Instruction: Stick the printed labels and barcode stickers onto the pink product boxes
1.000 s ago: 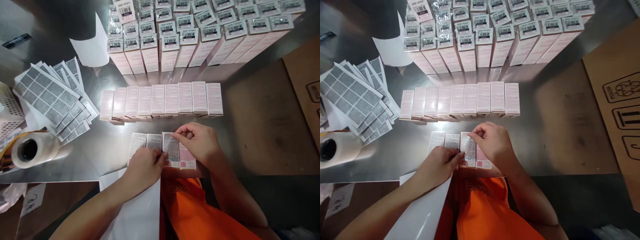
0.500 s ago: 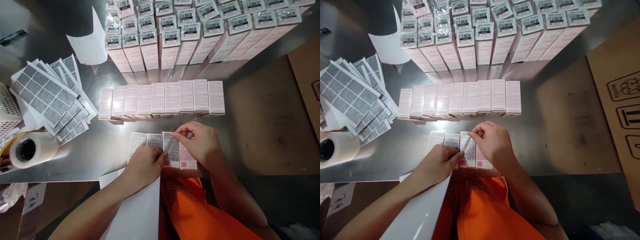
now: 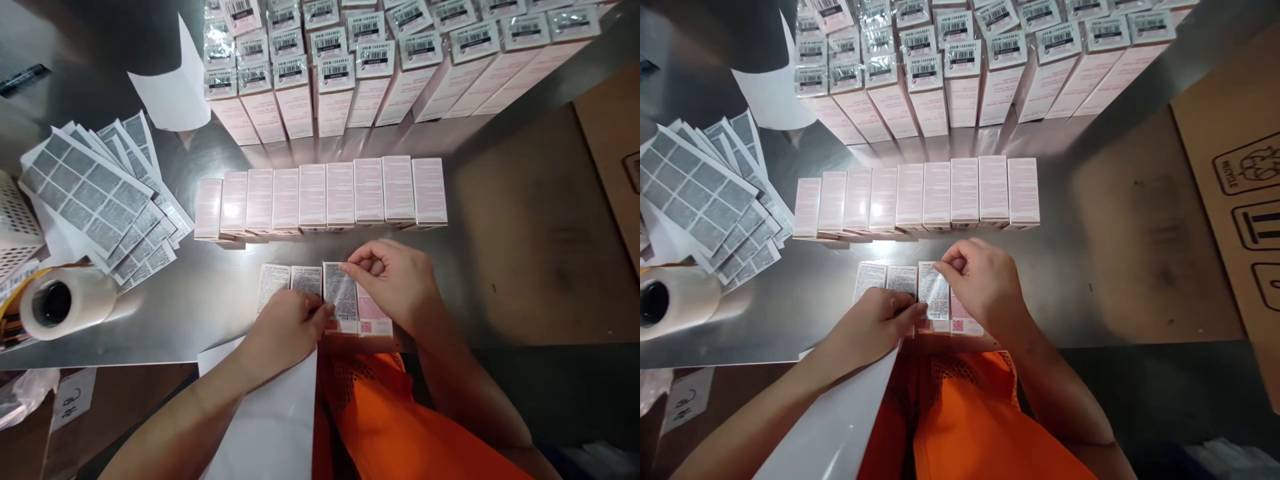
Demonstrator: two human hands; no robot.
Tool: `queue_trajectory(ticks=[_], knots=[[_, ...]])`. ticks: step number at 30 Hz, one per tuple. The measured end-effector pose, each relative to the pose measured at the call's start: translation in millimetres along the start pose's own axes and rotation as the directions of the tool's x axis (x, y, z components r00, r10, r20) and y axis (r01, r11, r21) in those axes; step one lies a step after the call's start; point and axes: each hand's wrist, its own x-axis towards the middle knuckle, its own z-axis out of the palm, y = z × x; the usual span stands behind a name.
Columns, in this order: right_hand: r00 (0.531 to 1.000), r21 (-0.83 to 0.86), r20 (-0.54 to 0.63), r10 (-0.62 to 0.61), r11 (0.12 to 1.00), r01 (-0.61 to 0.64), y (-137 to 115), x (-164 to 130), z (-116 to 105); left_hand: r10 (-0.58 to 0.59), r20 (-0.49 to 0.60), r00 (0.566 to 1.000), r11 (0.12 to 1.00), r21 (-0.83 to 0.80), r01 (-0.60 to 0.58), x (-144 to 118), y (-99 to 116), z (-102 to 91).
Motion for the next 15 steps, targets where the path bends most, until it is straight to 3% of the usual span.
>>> queue_trajectory(ticks=[4,7,15], knots=[[1.000,0.105,-0.004,0.025,0.994,-0.025,4,0,-3,-0.002,0.013,1.000,1.000,-0.003,0.002,0,-1,-0.4],[1.000,0.130,0.011,-0.020,0.991,0.019,8,-2,-6,-0.009,0.015,1.000,1.000,0.000,0.009,0,-1,-0.9],[0.997,-0.134,-0.051,-0.062,0.990,0.054,-3,-10,4,-0.024,0.002,1.000,0.999,0.032,0.024,-2,3,-0.1]])
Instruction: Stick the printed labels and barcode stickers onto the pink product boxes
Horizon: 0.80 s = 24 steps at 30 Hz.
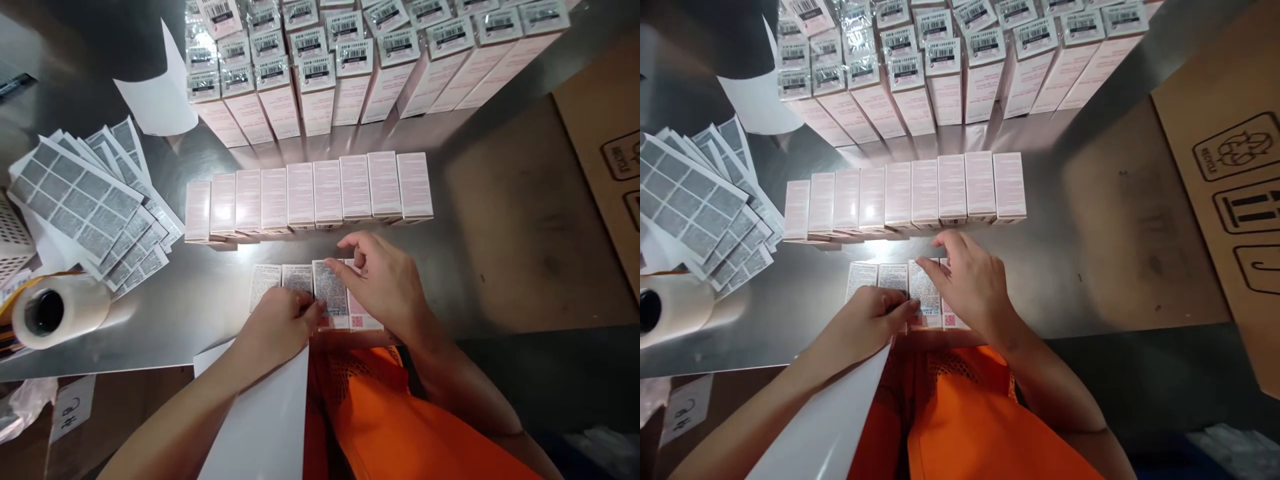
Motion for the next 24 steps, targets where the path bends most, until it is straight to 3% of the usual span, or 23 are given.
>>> queue_trajectory(ticks=[4,12,17,24], knots=[[1.000,-0.093,0.029,-0.012,0.996,0.015,-5,-2,0,-0.001,-0.018,1.000,1.000,0.000,0.001,0,-1,1.4],[0.972,-0.013,0.169,-0.166,0.985,0.171,0,-14,-11,-0.036,-0.028,0.999,0.997,-0.069,0.034,0,-2,3.0],[0.960,0.008,0.170,-0.222,0.975,0.224,1,-20,-11,-0.003,-0.043,0.999,0.999,-0.033,0.001,-2,-2,2.7],[0.971,-0.011,0.147,-0.190,0.981,0.194,1,-22,-6,0.027,-0.075,0.997,0.993,0.115,-0.018,-6,6,2.1]])
